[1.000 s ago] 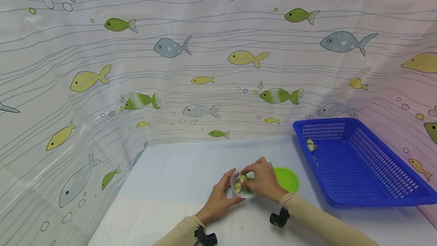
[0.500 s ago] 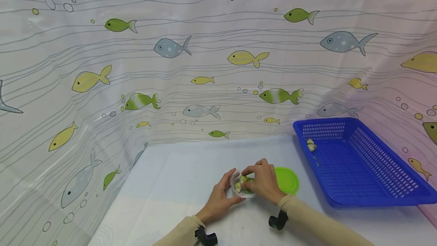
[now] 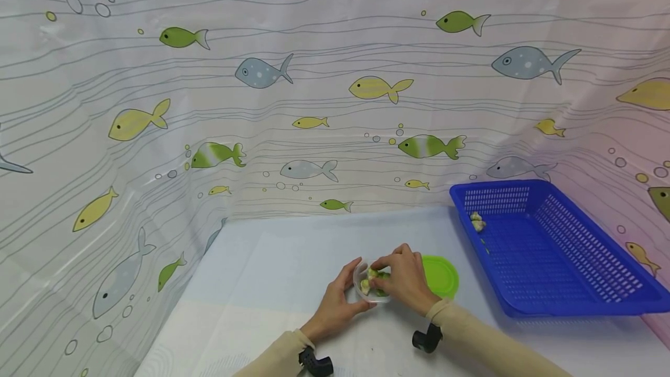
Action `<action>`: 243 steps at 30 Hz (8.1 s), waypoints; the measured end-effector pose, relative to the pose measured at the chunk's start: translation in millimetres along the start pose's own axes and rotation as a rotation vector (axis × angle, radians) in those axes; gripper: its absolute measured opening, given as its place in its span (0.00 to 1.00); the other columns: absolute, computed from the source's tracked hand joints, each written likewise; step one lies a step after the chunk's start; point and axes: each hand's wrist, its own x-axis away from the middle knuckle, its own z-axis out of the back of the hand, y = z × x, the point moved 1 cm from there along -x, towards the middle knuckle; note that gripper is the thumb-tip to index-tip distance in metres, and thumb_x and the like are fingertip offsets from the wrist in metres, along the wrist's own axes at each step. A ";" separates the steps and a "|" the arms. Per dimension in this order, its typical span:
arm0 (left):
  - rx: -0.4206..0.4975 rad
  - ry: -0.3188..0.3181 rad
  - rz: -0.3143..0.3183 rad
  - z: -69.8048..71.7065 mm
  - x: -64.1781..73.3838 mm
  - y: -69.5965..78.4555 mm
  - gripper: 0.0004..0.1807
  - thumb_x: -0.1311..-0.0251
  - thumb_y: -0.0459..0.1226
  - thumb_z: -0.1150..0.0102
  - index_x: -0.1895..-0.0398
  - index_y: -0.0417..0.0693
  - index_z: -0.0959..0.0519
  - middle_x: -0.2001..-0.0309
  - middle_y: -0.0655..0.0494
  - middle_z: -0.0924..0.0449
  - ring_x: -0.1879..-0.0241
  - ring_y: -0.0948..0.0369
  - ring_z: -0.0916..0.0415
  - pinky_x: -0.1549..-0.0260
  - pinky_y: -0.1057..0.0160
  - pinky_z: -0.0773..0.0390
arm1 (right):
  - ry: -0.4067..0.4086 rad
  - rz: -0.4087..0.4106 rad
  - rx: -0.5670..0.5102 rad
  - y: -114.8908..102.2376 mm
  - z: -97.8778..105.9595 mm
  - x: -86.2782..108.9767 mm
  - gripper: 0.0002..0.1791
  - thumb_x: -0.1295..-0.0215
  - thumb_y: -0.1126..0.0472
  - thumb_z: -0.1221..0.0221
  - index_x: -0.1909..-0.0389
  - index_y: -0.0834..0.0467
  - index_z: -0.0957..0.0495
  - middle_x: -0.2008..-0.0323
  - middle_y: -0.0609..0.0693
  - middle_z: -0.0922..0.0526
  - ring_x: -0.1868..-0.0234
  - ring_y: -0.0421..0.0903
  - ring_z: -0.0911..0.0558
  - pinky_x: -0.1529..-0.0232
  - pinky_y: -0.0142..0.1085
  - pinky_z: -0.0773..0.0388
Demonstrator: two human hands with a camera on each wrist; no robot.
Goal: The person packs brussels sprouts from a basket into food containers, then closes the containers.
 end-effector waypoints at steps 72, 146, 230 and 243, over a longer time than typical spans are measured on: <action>-0.021 -0.001 0.026 -1.3 -1.6 -2.1 0.53 0.42 0.38 0.22 0.17 0.42 0.44 0.21 0.42 0.33 0.26 0.50 0.28 0.25 0.54 0.29 | -0.398 -0.020 -0.065 239.5 167.1 -25.9 0.26 0.38 0.52 0.25 0.41 0.59 0.13 0.41 0.59 0.12 0.35 0.59 0.18 0.37 0.56 0.19; -0.011 -0.002 0.034 -1.7 -1.3 -1.2 0.53 0.41 0.40 0.22 0.16 0.43 0.44 0.21 0.42 0.33 0.24 0.51 0.29 0.24 0.54 0.31 | -0.334 -0.125 -0.125 240.4 166.6 -35.6 0.18 0.31 0.61 0.30 0.44 0.64 0.14 0.47 0.63 0.11 0.51 0.47 0.12 0.54 0.31 0.14; -0.006 -0.009 0.046 0.5 -1.1 -1.1 0.53 0.41 0.41 0.22 0.16 0.45 0.44 0.21 0.44 0.33 0.26 0.53 0.27 0.26 0.56 0.29 | -0.391 0.115 -0.342 49.8 61.4 -16.6 0.15 0.36 0.52 0.25 0.52 0.54 0.12 0.57 0.41 0.11 0.56 0.52 0.16 0.58 0.39 0.21; -0.007 -0.009 0.041 1.0 -0.3 -2.5 0.54 0.41 0.42 0.22 0.16 0.44 0.44 0.21 0.44 0.33 0.26 0.53 0.28 0.25 0.55 0.30 | -0.368 0.223 -0.310 33.2 37.2 -11.4 0.13 0.44 0.53 0.20 0.58 0.49 0.08 0.61 0.36 0.08 0.61 0.50 0.16 0.59 0.40 0.21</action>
